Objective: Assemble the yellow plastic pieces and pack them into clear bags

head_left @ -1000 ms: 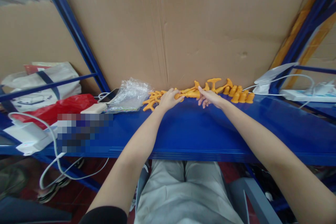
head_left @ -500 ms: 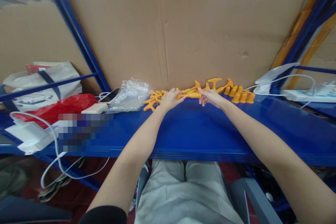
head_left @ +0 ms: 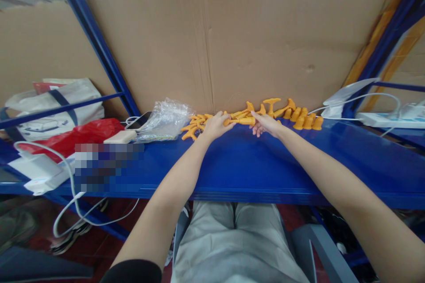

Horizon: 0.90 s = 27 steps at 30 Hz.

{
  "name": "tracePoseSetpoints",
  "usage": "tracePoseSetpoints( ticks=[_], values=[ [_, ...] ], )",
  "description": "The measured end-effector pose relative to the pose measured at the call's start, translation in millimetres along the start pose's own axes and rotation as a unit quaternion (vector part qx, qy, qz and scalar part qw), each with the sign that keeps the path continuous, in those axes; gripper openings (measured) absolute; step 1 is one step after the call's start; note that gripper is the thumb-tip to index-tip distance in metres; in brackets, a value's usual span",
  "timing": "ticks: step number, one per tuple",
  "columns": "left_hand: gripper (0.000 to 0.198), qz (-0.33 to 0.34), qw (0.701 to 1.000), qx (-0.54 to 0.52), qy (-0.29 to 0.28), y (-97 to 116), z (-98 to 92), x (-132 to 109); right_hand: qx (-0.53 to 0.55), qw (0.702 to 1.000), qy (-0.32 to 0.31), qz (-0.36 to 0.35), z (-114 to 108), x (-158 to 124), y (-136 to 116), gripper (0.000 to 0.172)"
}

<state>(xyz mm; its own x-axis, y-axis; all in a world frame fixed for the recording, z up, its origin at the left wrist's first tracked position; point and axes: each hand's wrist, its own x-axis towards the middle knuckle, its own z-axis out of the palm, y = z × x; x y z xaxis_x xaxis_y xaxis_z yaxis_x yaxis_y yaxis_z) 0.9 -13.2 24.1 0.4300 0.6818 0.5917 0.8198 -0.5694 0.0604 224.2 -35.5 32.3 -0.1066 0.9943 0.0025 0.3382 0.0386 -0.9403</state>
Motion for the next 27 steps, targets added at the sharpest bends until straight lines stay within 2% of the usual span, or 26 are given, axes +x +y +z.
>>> tracePoseSetpoints(
  ticks=[9,19,27],
  values=[
    [0.028,0.028,0.999,-0.003,0.021,-5.9,6.4,1.5,-0.012,1.000,0.008,0.024,2.8,-3.6,-3.7,0.069],
    [0.030,0.013,1.000,0.010,0.011,-0.6,2.9,-0.2,-0.018,0.997,0.044,0.061,7.5,-6.5,-7.9,0.067],
    [0.029,0.020,1.000,0.007,0.014,-1.3,5.2,0.2,-0.007,0.996,0.045,0.080,8.8,-8.2,-9.0,0.067]
  ],
)
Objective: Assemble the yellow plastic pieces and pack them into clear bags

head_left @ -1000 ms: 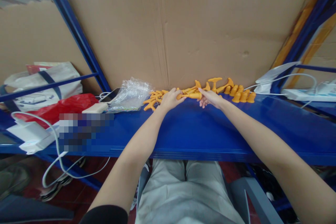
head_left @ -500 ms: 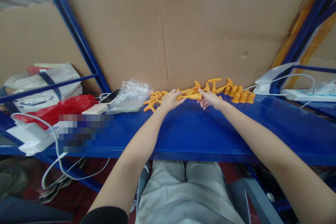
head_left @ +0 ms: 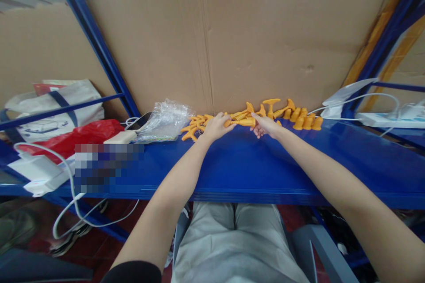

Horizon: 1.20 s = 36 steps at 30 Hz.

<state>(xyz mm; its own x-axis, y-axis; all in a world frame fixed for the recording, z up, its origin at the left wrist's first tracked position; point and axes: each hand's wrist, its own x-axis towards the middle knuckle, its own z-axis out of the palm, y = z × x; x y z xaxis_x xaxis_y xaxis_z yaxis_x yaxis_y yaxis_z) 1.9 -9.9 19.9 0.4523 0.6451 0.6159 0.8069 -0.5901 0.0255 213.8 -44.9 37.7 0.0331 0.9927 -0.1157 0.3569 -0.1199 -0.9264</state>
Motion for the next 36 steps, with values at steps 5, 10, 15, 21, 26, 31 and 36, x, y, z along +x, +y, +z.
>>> tracePoseSetpoints(
  ticks=[5,10,15,21,26,31,36],
  values=[
    [0.029,-0.003,1.000,-0.008,-0.005,-0.4,0.2,-0.2,0.021,0.999,-0.022,0.023,-1.7,4.5,2.1,0.066],
    [0.028,0.010,1.000,-0.009,0.000,-2.2,1.6,0.1,0.029,0.998,-0.038,0.036,-3.1,8.3,4.0,0.065],
    [0.029,0.009,1.000,-0.004,-0.002,-2.5,1.9,0.0,0.029,0.998,-0.036,0.041,-1.8,6.7,3.8,0.063],
    [0.030,0.007,1.000,-0.011,0.003,-3.5,2.7,0.2,0.036,0.997,-0.043,0.056,-2.0,4.7,1.2,0.063],
    [0.029,-0.009,1.000,-0.012,-0.007,-4.6,0.7,0.3,0.070,0.992,-0.083,0.069,-3.4,3.5,0.0,0.062],
    [0.027,-0.046,0.999,-0.014,-0.016,-8.3,0.8,-0.8,0.172,0.981,-0.089,0.028,3.1,-0.2,-1.0,0.037],
    [0.037,-0.067,0.997,-0.027,0.004,-12.1,0.1,0.0,0.238,0.971,-0.020,-0.016,14.1,5.1,0.2,0.025]
  ],
)
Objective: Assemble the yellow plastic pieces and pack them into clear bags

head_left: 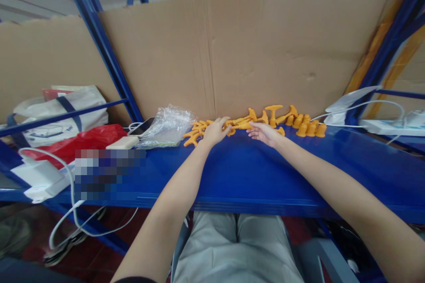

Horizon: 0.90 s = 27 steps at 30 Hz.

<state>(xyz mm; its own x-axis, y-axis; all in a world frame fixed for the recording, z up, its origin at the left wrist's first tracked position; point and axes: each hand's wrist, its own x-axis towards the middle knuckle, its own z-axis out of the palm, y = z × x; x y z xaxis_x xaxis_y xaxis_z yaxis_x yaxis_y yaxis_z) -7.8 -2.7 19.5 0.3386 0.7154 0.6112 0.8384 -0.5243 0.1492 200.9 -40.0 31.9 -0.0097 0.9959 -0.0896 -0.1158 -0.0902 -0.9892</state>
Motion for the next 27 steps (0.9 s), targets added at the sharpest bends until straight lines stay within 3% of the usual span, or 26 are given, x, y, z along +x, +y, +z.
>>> tracePoseSetpoints(
  ticks=[5,10,14,17,20,23,25,27],
  values=[
    [0.044,-0.070,0.997,0.022,0.017,-5.1,-3.0,1.5,0.033,0.993,0.065,-0.088,8.1,10.7,6.4,0.015],
    [0.031,-0.107,0.991,0.069,-0.034,-11.1,1.0,0.0,0.037,0.986,0.084,-0.136,23.6,22.4,6.4,0.012],
    [0.033,-0.131,0.985,0.093,-0.068,-10.6,2.6,-3.0,-0.061,0.965,0.138,-0.217,31.8,38.8,4.5,0.015],
    [0.035,-0.143,0.981,0.101,-0.082,-8.9,1.3,-4.4,-0.262,0.904,0.153,-0.302,32.8,48.1,6.8,0.031],
    [0.036,-0.149,0.979,0.103,-0.092,-7.7,-0.5,-4.7,-0.497,0.792,0.112,-0.337,35.9,49.6,11.8,0.036],
    [0.038,-0.152,0.978,0.104,-0.097,-6.8,-1.5,-4.7,-0.650,0.679,0.076,-0.334,44.7,47.3,16.4,0.040],
    [0.038,-0.150,0.978,0.106,-0.096,-6.0,-1.3,-4.8,-0.692,0.640,0.071,-0.327,51.3,46.1,18.2,0.041],
    [0.038,-0.144,0.979,0.110,-0.091,-5.4,-0.7,-5.1,-0.709,0.627,0.072,-0.316,56.0,45.7,18.9,0.040]
  ],
)
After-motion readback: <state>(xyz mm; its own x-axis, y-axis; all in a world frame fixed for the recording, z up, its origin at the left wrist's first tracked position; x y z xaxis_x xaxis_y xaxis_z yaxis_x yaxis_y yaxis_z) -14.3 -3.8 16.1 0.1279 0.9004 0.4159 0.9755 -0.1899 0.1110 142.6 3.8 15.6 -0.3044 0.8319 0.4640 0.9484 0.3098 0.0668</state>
